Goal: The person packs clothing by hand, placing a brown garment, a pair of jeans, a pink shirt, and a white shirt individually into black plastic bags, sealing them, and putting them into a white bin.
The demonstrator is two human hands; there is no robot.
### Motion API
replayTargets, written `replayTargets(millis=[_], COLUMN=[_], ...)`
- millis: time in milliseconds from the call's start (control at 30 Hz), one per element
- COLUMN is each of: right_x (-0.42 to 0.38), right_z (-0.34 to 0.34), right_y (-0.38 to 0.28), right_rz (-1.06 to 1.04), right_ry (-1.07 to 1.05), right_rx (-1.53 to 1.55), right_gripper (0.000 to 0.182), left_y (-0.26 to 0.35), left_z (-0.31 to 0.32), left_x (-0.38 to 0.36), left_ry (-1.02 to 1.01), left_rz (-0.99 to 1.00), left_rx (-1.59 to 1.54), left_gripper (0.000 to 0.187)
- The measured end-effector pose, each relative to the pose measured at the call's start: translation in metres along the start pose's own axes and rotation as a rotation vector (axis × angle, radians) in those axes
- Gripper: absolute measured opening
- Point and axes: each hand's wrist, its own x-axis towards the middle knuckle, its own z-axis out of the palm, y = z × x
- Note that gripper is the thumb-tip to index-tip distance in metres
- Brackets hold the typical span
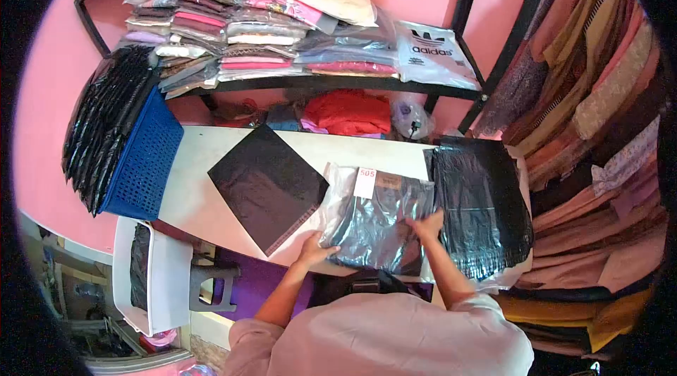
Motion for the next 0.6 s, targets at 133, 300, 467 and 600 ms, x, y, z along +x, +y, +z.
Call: replayTargets(millis=[133,300,467,600], right_x=[-0.023,0.013,0.014,0.032], right_z=[-0.003,0.037,0.009,0.003], right_y=[0.008,0.065,0.035,0.036], right_rz=[0.048,-0.01,0.039,0.063], right_ry=[-0.065,-0.282,-0.187,-0.277], right_rx=[0.135,0.343,0.33,0.423], right_gripper=[0.083,0.078,0.089,0.081], left_y=[-0.001,0.026,0.032,0.041], left_z=[0.014,0.033,0.038,0.045], left_x=[0.026,0.05,0.054,0.055], left_ry=[0.145,0.321,-0.03,0.109], left_rz=[-0.012,0.005,-0.099,-0.171], left_rx=[0.027,0.087,0.13,0.138], left_gripper=[0.091,0.072,0.068,0.079])
